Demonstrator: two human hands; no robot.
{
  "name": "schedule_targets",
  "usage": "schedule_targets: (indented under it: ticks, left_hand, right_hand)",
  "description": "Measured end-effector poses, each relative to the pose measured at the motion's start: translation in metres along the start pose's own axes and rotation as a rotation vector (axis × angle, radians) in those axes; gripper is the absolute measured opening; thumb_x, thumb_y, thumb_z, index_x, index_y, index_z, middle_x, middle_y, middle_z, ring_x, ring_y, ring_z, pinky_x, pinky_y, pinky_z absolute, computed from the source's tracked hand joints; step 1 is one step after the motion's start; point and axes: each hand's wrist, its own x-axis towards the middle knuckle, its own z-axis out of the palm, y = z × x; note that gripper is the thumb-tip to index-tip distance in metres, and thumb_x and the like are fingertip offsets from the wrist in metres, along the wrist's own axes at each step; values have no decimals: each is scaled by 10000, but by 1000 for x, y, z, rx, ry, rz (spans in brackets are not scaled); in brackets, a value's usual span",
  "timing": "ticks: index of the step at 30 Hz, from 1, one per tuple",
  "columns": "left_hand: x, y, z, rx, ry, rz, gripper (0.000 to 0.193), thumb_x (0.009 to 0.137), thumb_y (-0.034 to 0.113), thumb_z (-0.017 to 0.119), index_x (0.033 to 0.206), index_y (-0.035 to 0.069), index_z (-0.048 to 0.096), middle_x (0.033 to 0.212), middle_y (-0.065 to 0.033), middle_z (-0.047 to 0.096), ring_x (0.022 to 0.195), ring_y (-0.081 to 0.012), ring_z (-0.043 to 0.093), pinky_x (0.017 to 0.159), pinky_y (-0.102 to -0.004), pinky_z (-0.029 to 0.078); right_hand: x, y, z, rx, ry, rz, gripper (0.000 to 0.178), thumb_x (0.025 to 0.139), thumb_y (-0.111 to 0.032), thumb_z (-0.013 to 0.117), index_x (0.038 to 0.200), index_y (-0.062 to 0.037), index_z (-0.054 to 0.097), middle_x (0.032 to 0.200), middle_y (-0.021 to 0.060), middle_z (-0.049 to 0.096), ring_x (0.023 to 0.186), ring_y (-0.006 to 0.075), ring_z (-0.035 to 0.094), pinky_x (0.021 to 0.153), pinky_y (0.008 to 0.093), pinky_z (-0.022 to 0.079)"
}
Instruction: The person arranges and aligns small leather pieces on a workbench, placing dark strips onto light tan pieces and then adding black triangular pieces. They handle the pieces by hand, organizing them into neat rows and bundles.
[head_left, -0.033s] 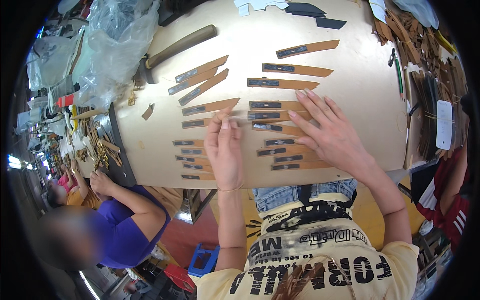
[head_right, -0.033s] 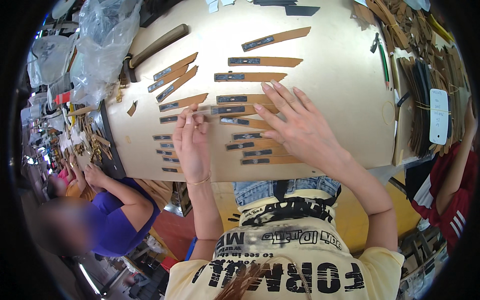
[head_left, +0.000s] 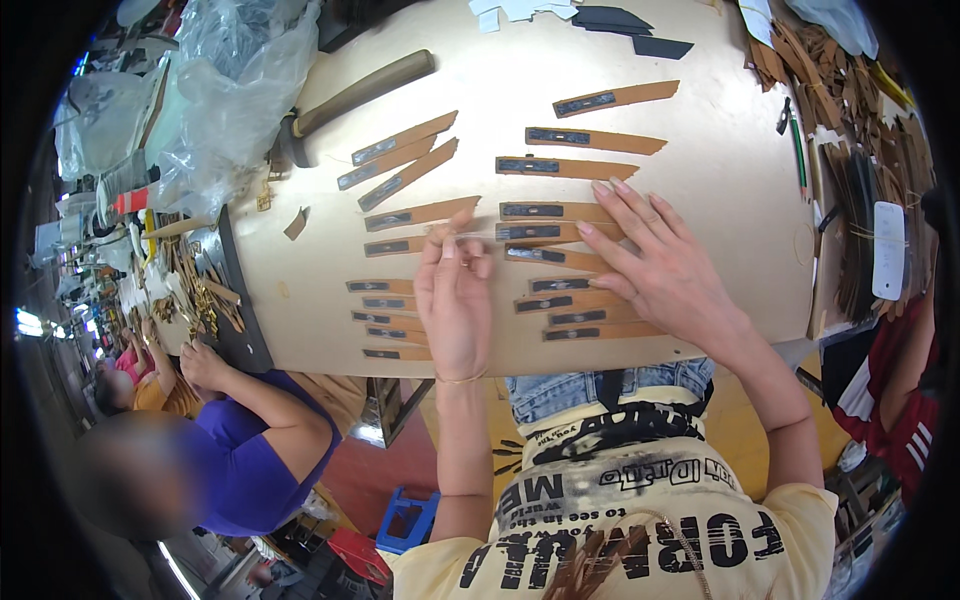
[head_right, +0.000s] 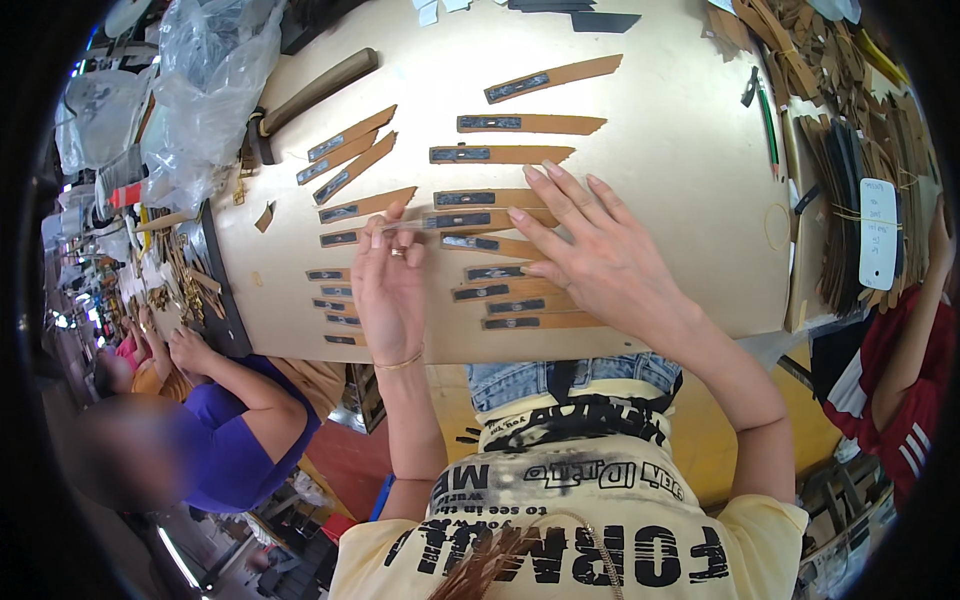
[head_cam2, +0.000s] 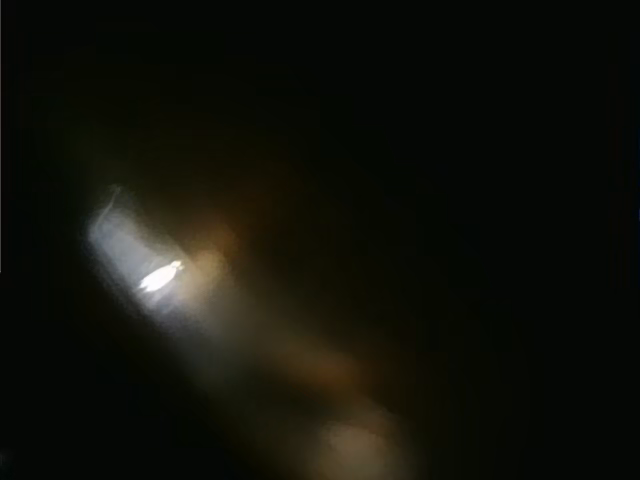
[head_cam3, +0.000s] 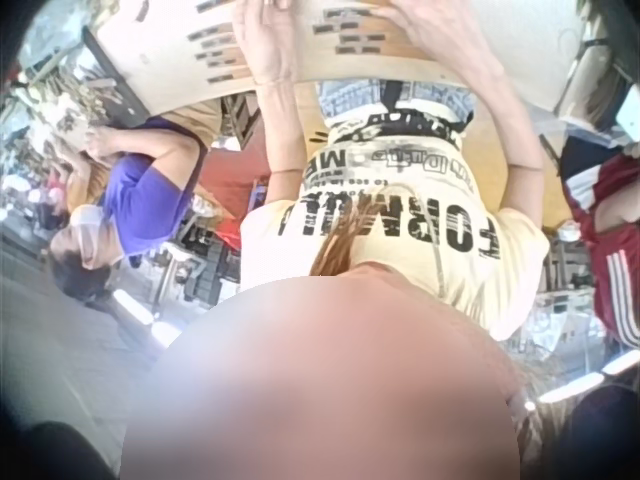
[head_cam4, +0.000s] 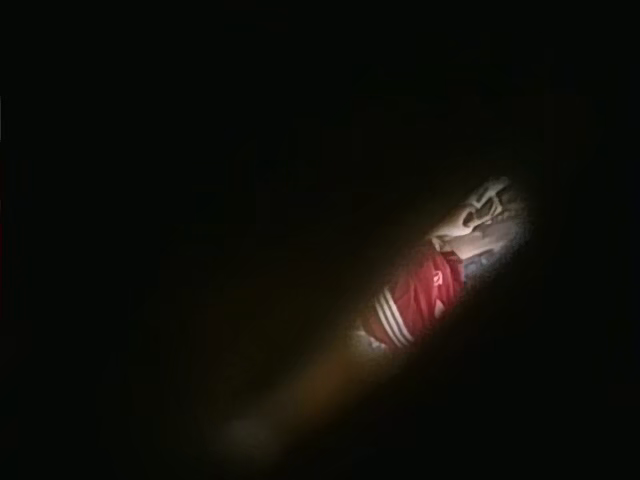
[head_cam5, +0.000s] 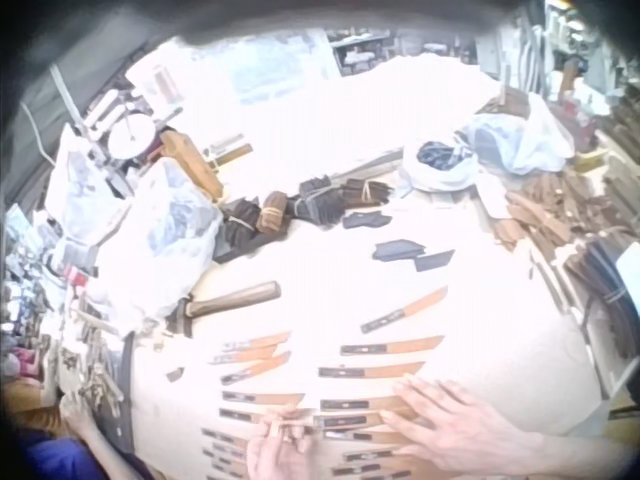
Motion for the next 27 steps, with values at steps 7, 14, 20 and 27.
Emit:
schedule_targets:
  ticks: [7,14,20,27]
  left_hand:
    - [13,-6,-5,-361,-174,-67,183,1046,167,474,1172,40,514,839,8,463,720,-82,396,648,-241,359]
    - [-6,23,-13,1285,-33,810,111,922,67,662,1031,50,678,718,33,457,615,-92,419,574,-244,354]
    - [-12,-16,-1,1510,-474,757,275,812,30,741,1078,101,732,753,-61,532,653,-210,537,596,-336,444]
    - [-10,-14,0,1658,-592,851,353,770,18,663,1121,46,690,804,-55,510,712,-222,557,655,-348,464]
  right_hand:
    - [-1,0,1,-26,29,-7,491,937,-397,585,1353,-137,582,1557,128,345,1445,276,317,1163,465,311]
    - [-2,2,2,2,33,-12,494,945,-394,570,1368,-139,566,1570,128,325,1451,277,307,1174,466,284]
    - [-6,-1,-1,-71,78,-34,555,911,-455,577,1373,-149,560,1569,90,340,1457,257,299,1177,558,214]
    - [-9,-3,4,-163,33,-24,570,891,-500,577,1364,-184,567,1558,58,366,1463,226,289,1181,565,197]
